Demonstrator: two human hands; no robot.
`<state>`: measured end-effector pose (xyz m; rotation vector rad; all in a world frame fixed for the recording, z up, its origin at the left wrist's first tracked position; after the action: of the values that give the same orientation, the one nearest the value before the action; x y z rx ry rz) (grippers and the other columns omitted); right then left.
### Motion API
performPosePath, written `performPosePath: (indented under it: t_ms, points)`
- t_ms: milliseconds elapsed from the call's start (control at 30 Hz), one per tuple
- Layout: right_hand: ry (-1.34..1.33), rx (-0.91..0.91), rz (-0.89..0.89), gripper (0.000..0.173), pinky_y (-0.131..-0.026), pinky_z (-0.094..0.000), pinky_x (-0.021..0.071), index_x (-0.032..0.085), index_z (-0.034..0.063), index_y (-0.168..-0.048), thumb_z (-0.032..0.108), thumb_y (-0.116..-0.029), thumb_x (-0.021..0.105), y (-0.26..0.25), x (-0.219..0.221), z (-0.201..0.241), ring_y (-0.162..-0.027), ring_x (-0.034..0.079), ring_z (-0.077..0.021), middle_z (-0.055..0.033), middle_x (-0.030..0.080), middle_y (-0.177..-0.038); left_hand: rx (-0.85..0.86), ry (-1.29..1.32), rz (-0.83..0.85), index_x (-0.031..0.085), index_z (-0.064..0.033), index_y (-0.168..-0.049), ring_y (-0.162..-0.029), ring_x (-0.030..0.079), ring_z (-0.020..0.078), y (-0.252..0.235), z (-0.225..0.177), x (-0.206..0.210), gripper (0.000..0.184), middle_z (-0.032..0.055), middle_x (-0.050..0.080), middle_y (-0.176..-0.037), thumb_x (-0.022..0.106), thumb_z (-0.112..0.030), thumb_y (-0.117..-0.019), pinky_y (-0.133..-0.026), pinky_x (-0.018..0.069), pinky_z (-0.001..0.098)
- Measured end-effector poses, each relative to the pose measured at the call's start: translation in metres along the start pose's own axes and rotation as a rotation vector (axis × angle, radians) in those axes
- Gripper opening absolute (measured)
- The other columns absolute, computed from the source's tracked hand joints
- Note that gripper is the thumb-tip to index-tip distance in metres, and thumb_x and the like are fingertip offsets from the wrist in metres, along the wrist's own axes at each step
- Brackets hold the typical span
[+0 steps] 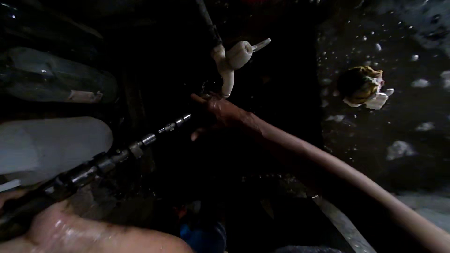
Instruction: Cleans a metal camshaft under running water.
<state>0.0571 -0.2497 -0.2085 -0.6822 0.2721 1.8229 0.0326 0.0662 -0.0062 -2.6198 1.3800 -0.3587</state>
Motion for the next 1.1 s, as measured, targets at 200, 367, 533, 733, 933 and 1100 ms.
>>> performPosePath:
  t_ms: [200, 367, 533, 733, 933, 1100]
  points:
    - [0.14, 0.202, 0.07, 0.029, -0.08, -0.0581, 0.0536, 0.074, 0.0084, -0.102, 0.032, -0.0851, 0.077, 0.004, -0.035, -0.029, -0.092, 0.07, -0.0328, -0.0141, 0.073, -0.096, -0.193, 0.277, -0.05, 0.041, -0.0105, -0.074, -0.051, 0.048, 0.0137, -0.021, 0.067, 0.03, 0.048, 0.0003, 0.039, -0.056, 0.016, -0.031, -0.1097, -0.055, 0.0517, 0.0293]
    - [0.363, 0.365, 0.218, 0.027, -0.07, -0.0592, 0.0527, 0.071, 0.0112, -0.093, 0.037, -0.0868, 0.076, 0.039, -0.074, -0.035, -0.083, 0.069, -0.0352, -0.0121, 0.07, -0.085, -0.292, 0.344, 0.033, 0.044, -0.0163, -0.077, -0.05, 0.047, 0.0072, -0.005, 0.095, 0.085, 0.043, -0.0044, 0.042, -0.057, 0.02, -0.03, -0.1101, -0.055, 0.0499, 0.0217]
    - [0.383, 0.657, 0.271, 0.022, -0.077, -0.0579, 0.0537, 0.073, 0.0166, -0.095, 0.037, -0.0874, 0.077, 0.074, -0.103, -0.03, -0.088, 0.069, -0.0328, -0.0093, 0.071, -0.087, -0.363, 0.312, 0.085, 0.048, -0.021, -0.082, -0.054, 0.053, 0.0034, 0.004, 0.122, 0.137, 0.035, -0.0077, 0.047, -0.062, 0.031, -0.03, -0.111, -0.058, 0.0535, 0.0196]
    - [0.365, 0.78, 0.385, 0.026, -0.074, -0.0564, 0.0532, 0.071, 0.0151, -0.099, 0.04, -0.0939, 0.07, 0.095, -0.112, -0.008, -0.089, 0.068, -0.0327, -0.0098, 0.07, -0.089, -0.472, 0.301, -0.007, 0.047, -0.0179, -0.084, -0.053, 0.056, 0.0066, 0.015, 0.161, 0.147, 0.031, -0.0049, 0.05, -0.062, 0.036, -0.027, -0.1107, -0.055, 0.0552, 0.0223]
    - [0.235, 0.836, 0.453, 0.05, -0.083, -0.0606, 0.0538, 0.058, 0.019, -0.137, 0.045, -0.0954, 0.07, 0.113, -0.113, -0.01, -0.096, 0.069, -0.0361, -0.0147, 0.071, -0.103, -0.65, 0.315, 0.019, 0.05, -0.0173, -0.082, -0.052, 0.057, 0.0075, 0.039, 0.211, 0.147, 0.033, -0.0045, 0.053, -0.061, 0.037, -0.029, -0.109, -0.052, 0.0546, 0.0234]
    - [-0.357, 0.975, 0.462, 0.034, -0.053, -0.0305, 0.0583, 0.059, 0.0118, -0.128, 0.023, -0.0984, 0.07, 0.148, -0.093, 0.006, -0.058, 0.066, -0.0136, -0.0038, 0.068, -0.078, -0.733, 0.417, 0.173, 0.056, -0.0127, -0.099, -0.075, 0.067, 0.0132, 0.06, 0.246, 0.155, 0.03, 0.0011, 0.064, -0.083, 0.033, -0.027, -0.1113, -0.071, 0.0598, 0.029]
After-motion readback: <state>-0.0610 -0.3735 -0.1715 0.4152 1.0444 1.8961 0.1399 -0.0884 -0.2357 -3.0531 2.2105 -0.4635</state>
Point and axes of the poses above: each hand's wrist, its own y-axis away from the middle knuckle, its own x-axis out of the palm, z = x × y, the point moved 4 cm from there along -y, towards the middle knuckle
